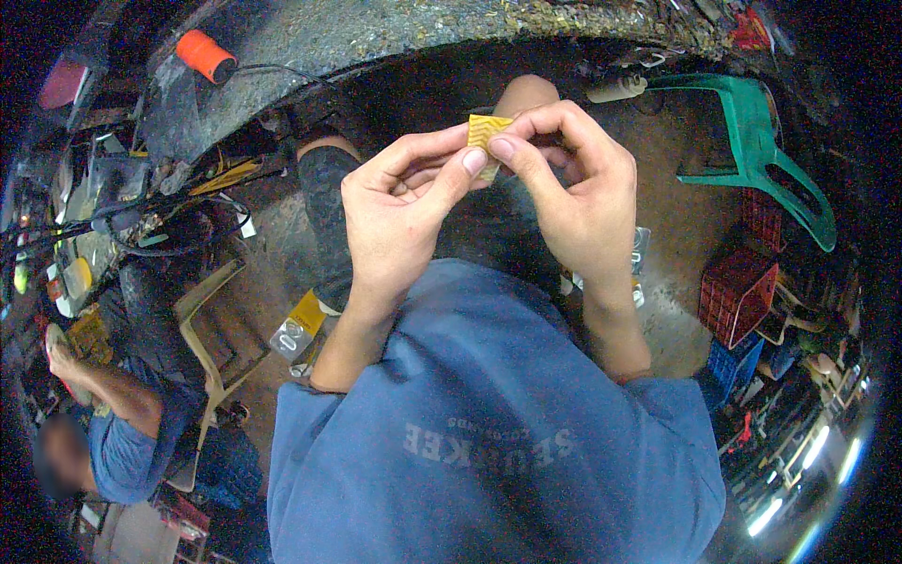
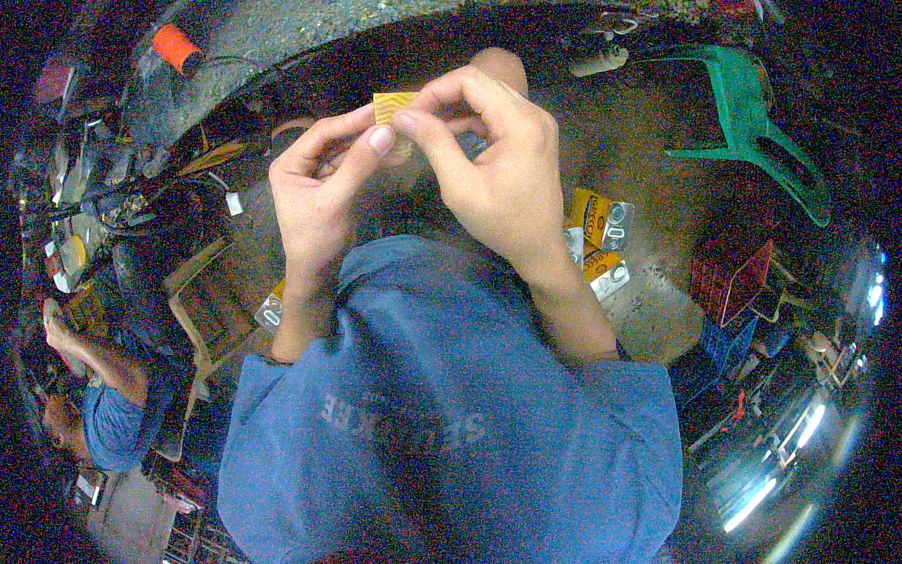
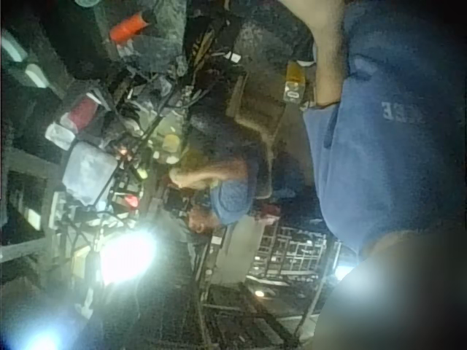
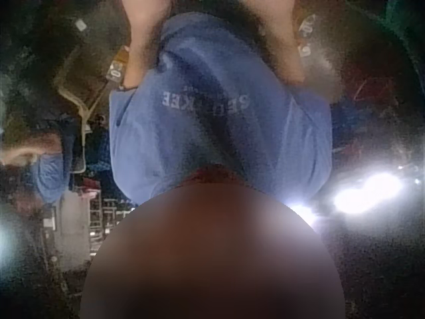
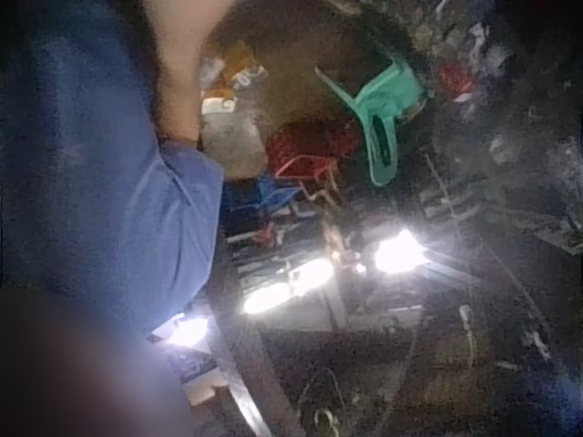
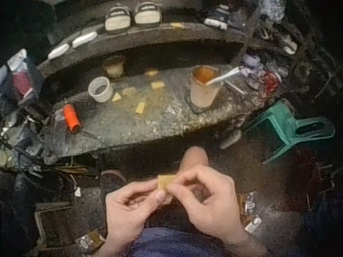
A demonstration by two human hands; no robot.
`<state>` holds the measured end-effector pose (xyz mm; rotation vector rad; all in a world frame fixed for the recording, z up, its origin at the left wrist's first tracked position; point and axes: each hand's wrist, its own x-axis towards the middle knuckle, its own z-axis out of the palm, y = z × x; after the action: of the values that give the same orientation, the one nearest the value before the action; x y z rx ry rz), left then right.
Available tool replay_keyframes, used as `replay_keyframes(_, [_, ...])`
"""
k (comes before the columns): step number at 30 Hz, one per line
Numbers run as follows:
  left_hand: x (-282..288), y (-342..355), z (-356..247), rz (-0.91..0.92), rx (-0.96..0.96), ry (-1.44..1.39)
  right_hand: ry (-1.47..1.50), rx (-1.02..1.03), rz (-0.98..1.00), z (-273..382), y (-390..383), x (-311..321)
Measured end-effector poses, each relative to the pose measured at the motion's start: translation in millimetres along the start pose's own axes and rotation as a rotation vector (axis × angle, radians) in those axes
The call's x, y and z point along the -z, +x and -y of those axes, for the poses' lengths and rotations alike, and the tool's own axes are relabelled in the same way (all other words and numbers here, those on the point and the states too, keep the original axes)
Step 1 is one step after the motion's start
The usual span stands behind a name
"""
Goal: The person cuts a small yellow rubber piece with shears, repeatedly checks its fit against the sole of a sneaker, and presses it into place on the shoe sole.
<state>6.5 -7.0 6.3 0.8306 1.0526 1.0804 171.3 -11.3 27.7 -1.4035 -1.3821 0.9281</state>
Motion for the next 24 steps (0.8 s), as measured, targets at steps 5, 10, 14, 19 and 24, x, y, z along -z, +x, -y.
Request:
replay_keyframes(5, [0.5, 1.0, 2.4, -0.004, -0.009, 0.005, -0.048, 0.033, -0.022, 1.5, -0.9, -1.8])
replay_keyframes(10, [-0.5, 0.4, 4.9, -0.019, -0.016, -0.018, -0.065, 0.029, -0.048, 2.1, -2.9, -4.4])
replay_keyframes(14, [-0.6, 1.4, 6.1, -0.014, -0.026, -0.027, -0.072, 0.084, -0.089, -0.9, -3.1, -7.5])
replay_keyframes(19, [-0.8, 2.8, 7.5, -0.034, 0.001, -0.071, 0.068, -0.005, -0.183, -6.0, -2.4, -0.4])
replay_keyframes(24, [-1.7, 6.2, 8.9, -0.043, 0.020, -0.154, 0.390, -0.149, -0.058, -10.2, -7.6, 1.2])
